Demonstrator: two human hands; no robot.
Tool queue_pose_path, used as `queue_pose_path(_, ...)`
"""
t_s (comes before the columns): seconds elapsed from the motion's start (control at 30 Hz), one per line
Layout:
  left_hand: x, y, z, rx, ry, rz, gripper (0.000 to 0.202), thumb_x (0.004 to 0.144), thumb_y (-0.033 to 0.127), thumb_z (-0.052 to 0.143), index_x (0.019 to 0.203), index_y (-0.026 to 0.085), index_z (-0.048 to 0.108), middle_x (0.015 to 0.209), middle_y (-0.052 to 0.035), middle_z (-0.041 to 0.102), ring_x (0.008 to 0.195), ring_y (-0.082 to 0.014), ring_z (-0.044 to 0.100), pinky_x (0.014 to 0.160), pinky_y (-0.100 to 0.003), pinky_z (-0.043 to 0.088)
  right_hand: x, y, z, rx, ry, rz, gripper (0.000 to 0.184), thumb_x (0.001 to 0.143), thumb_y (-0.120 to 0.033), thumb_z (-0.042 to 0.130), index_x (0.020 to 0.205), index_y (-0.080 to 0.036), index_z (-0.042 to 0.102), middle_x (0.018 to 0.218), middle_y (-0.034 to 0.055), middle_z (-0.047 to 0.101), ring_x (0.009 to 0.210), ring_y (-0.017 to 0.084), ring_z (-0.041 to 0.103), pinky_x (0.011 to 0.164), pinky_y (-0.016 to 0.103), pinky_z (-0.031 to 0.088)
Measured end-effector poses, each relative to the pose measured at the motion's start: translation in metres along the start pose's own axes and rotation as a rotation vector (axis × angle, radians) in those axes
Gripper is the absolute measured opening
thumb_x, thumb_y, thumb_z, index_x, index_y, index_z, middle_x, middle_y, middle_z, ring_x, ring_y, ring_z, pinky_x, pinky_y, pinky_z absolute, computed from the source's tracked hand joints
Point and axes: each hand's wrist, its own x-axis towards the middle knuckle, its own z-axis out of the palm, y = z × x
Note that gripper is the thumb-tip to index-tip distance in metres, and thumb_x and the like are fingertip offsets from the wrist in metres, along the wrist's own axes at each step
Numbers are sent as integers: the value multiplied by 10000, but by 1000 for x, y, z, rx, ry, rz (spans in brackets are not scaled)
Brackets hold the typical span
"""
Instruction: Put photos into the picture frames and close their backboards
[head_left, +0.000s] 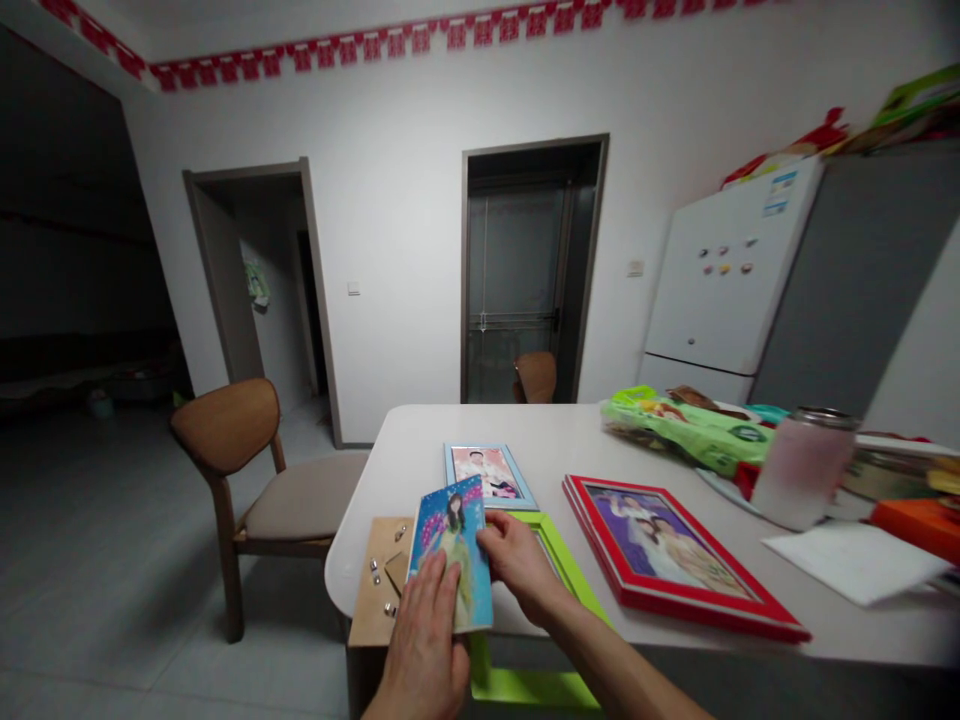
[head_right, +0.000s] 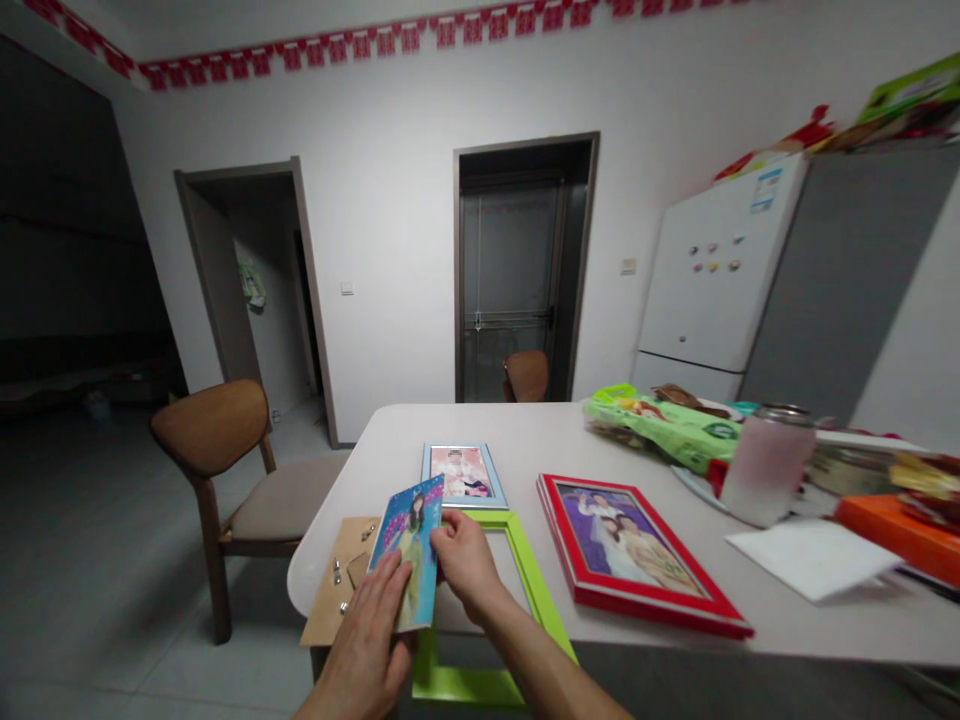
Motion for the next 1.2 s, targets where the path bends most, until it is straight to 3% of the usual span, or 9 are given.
queue_pose_path(0.17, 12, 2, -12, -296, 255, 32, 497, 696, 115, 365, 1192, 122, 409, 1263, -97, 404, 1182, -208, 320, 989, -391, 258, -12, -25, 11, 120, -58, -97, 349, 661, -313, 486, 960, -134, 498, 473, -83, 428, 368, 56, 409, 368, 179, 352)
queue_pose_path(0.33, 21, 20, -19, -872, 451, -405, 378, 772, 364, 428, 1014, 102, 554, 1014, -111, 608, 1015, -246, 508, 888, -367, 386, -18, 3, -4, 102, 69, 26, 470, 681, -414, 480, 1071, -154, 452, 876, 62, 576, 678, 116, 565, 552, 219, 443)
queue_pose_path(0.43, 24, 36, -12, -1167, 453, -541, 426, 721, 440, 495, 952, 92, 578, 931, -108, 639, 952, -249, 549, 861, -349, 410, -18, 26, -20, 193, 90, 154, 445, 700, -422, 446, 1062, -164, 439, 958, 94, 586, 771, 143, 589, 627, 251, 460)
queue_pose_path(0.53, 26, 46, 0, -1374, 382, -528, 467, 686, 429, 545, 1018, 100, 539, 993, -110, 616, 989, -238, 526, 886, -331, 386, -15, 31, -37, 311, 60, 68, 390, 704, -360, 439, 1043, -165, 442, 932, 86, 620, 788, 163, 600, 631, 261, 467)
queue_pose_path(0.63, 26, 45, 8, -1477, 267, -491, 547, 676, 404, 553, 1112, 87, 460, 1070, -140, 572, 1027, -245, 497, 886, -339, 381, -10, 24, -58, 205, 127, 6, 403, 692, -275, 390, 1073, -156, 445, 923, 86, 640, 768, 183, 610, 579, 261, 472)
queue_pose_path(0.73, 23, 36, 10, -1361, 219, -474, 638, 668, 354, 533, 1203, 63, 342, 1193, -184, 461, 1074, -240, 456, 898, -332, 366, -4, 16, -83, -26, 128, 53, 439, 671, -222, 329, 1073, -126, 477, 902, 103, 653, 719, 188, 625, 548, 264, 473)
queue_pose_path(0.9, 12, 27, 11, -718, 20, -394, 563, 637, 207, 491, 1179, 83, 398, 1244, -140, 419, 1162, -217, 352, 984, -347, 252, 6, 21, -112, -217, 42, 84, 439, 642, -173, 304, 1002, -119, 549, 775, 81, 679, 689, 182, 632, 593, 264, 477)
queue_pose_path(1.0, 7, 29, 12, -474, -89, -276, 558, 621, 183, 487, 1164, 69, 429, 1247, -143, 412, 1165, -234, 346, 995, -375, 237, 13, 29, -114, -314, 54, 55, 415, 637, -171, 321, 951, -115, 585, 734, 73, 680, 664, 180, 628, 577, 252, 466)
queue_pose_path(1.2, 4, 31, 8, -352, -219, -143, 574, 610, 203, 528, 1169, 107, 439, 1259, -151, 387, 1176, -264, 322, 995, -437, 221, 24, 38, -99, -653, 120, -31, 404, 662, -171, 311, 922, -115, 616, 741, 62, 677, 664, 157, 616, 545, 210, 431)
